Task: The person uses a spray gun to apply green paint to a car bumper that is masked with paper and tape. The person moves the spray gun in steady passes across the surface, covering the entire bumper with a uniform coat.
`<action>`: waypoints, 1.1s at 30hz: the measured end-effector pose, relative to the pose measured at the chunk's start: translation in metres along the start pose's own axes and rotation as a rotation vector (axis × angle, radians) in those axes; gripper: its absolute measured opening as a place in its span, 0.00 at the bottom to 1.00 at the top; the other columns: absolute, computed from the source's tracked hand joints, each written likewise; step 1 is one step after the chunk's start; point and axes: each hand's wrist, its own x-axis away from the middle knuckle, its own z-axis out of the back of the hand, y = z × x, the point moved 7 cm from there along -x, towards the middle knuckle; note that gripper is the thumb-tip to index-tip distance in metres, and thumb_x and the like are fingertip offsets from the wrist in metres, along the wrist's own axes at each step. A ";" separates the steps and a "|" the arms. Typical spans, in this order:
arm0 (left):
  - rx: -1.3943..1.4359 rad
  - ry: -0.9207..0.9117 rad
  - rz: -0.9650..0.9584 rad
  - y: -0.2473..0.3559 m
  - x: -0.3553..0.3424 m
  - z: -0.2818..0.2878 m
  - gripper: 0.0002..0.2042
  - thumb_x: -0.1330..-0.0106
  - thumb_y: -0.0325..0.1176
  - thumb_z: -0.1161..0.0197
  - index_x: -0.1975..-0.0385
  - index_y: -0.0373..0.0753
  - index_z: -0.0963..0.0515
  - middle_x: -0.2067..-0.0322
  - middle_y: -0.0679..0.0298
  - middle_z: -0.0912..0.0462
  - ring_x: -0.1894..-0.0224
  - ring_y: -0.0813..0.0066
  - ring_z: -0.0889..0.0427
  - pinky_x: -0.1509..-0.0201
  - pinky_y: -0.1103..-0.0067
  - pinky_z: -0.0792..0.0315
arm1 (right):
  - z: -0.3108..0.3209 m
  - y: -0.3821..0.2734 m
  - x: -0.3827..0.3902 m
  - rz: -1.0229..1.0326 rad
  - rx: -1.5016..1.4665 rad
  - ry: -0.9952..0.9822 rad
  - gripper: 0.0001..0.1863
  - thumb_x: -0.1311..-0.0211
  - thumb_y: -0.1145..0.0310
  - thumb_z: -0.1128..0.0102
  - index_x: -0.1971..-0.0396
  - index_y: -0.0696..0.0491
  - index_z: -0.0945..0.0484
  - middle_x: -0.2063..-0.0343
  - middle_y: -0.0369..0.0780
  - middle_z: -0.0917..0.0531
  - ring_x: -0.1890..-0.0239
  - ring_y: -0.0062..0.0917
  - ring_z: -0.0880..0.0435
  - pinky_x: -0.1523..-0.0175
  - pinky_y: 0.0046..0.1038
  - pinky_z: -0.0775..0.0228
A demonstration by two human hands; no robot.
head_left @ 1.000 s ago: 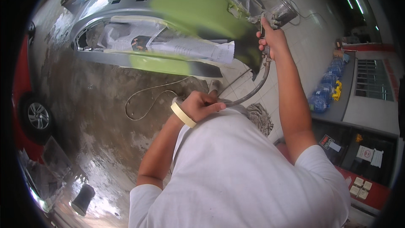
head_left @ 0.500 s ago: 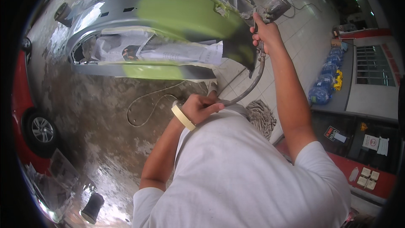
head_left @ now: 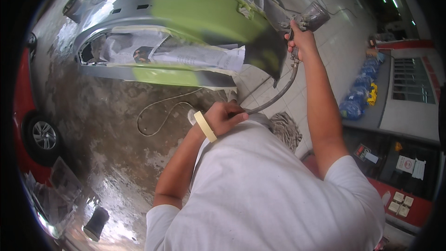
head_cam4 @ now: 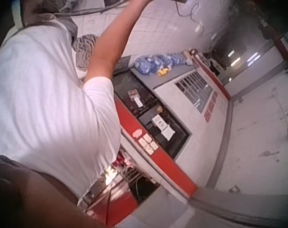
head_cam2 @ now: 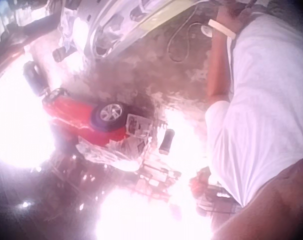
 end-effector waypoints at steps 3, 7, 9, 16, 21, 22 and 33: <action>0.056 -0.098 0.000 -0.027 0.005 -0.015 0.22 0.29 0.48 0.35 0.54 0.32 0.16 0.69 0.52 0.15 0.67 0.70 0.19 0.59 0.73 0.26 | -0.001 -0.016 0.011 0.027 0.098 -0.033 0.21 0.30 0.50 0.37 0.58 0.55 0.24 0.75 0.39 0.19 0.88 0.16 0.32 0.85 0.26 0.36; 0.043 -0.163 0.224 -0.066 0.023 -0.020 0.26 0.28 0.53 0.39 0.53 0.31 0.16 0.62 0.48 0.13 0.58 0.63 0.15 0.50 0.70 0.25 | -0.023 -0.041 0.021 0.074 0.208 -0.126 0.21 0.30 0.50 0.37 0.57 0.56 0.24 0.75 0.38 0.19 0.87 0.15 0.32 0.85 0.25 0.37; 0.056 -0.138 0.256 -0.071 0.036 -0.021 0.26 0.29 0.53 0.39 0.54 0.30 0.15 0.61 0.47 0.12 0.57 0.61 0.13 0.49 0.69 0.24 | -0.045 -0.052 0.035 0.124 0.219 -0.176 0.21 0.30 0.50 0.37 0.57 0.56 0.24 0.75 0.38 0.20 0.87 0.15 0.32 0.85 0.24 0.37; 0.184 -0.060 0.214 -0.079 0.076 0.007 0.23 0.29 0.51 0.36 0.54 0.32 0.14 0.66 0.53 0.12 0.63 0.69 0.16 0.56 0.74 0.24 | -0.131 -0.078 0.054 0.203 0.214 -0.301 0.20 0.29 0.51 0.38 0.54 0.54 0.26 0.76 0.36 0.22 0.87 0.15 0.33 0.85 0.24 0.36; 0.268 0.049 0.220 -0.073 0.122 0.029 0.22 0.28 0.51 0.37 0.54 0.34 0.13 0.68 0.58 0.12 0.64 0.75 0.18 0.57 0.77 0.26 | -0.207 -0.091 0.068 0.234 0.194 -0.429 0.21 0.29 0.51 0.37 0.55 0.56 0.24 0.75 0.38 0.22 0.85 0.15 0.32 0.83 0.25 0.33; 0.289 0.066 0.210 -0.074 0.130 0.032 0.22 0.28 0.51 0.37 0.54 0.35 0.13 0.67 0.58 0.12 0.63 0.76 0.18 0.57 0.77 0.25 | -0.224 -0.095 0.073 0.238 0.189 -0.449 0.21 0.30 0.51 0.37 0.56 0.57 0.24 0.75 0.38 0.21 0.85 0.15 0.32 0.83 0.25 0.33; 0.433 0.369 0.062 -0.082 0.175 0.072 0.19 0.26 0.45 0.36 0.56 0.32 0.13 0.71 0.63 0.14 0.66 0.83 0.22 0.59 0.80 0.26 | -0.298 -0.105 0.055 0.210 -0.002 -0.443 0.24 0.30 0.53 0.35 0.57 0.63 0.27 0.73 0.43 0.19 0.85 0.18 0.31 0.81 0.28 0.30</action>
